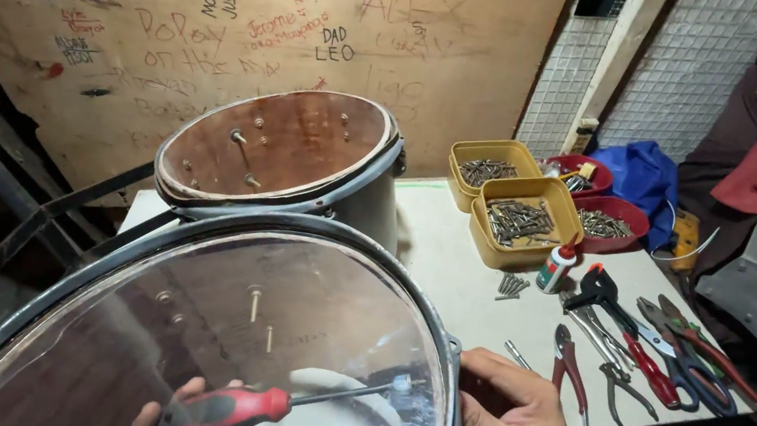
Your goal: Adjusting or removing screws on a drum rim using a screwdriver
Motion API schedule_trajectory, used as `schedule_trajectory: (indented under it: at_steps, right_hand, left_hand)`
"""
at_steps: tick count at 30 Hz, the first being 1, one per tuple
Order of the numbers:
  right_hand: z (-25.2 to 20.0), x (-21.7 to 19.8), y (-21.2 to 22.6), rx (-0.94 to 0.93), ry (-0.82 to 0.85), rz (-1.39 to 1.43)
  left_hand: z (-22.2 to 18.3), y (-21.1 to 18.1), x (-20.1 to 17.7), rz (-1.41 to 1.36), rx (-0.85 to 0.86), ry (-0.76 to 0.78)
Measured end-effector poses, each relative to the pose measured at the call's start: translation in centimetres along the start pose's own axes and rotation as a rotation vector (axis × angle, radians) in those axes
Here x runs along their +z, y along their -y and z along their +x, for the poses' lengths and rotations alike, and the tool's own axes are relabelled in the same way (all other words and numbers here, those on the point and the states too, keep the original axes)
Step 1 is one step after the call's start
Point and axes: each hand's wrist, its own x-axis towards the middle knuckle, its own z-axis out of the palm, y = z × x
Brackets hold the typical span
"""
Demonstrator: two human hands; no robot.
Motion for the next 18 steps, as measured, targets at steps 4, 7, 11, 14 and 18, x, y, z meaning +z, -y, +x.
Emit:
schedule_trajectory:
  at_steps: [4,7,11,14,18]
  right_hand:
    - [0.1,-0.3,0.0,-0.031,0.013,0.012]
    - [0.2,-0.6,0.0,-0.046,0.021,-0.038]
    - [0.0,-1.0,-0.9,-0.033,0.011,-0.023]
    - [-0.1,-1.0,-1.0,-0.056,0.005,-0.020]
    - [0.0,-0.7,-0.4,-0.024,0.029,0.084]
  left_hand:
    - [-2.4,6.3,-1.1,0.151,0.350,0.117]
    - [-1.8,7.2,-0.4,0.155,0.498,0.087]
    - [-0.3,5.8,-2.2,0.166,0.675,0.293]
    - [-1.9,4.1,-2.4,-0.166,-0.473,0.291]
    - [0.2,-0.2,-1.2,0.250,-0.170,0.327]
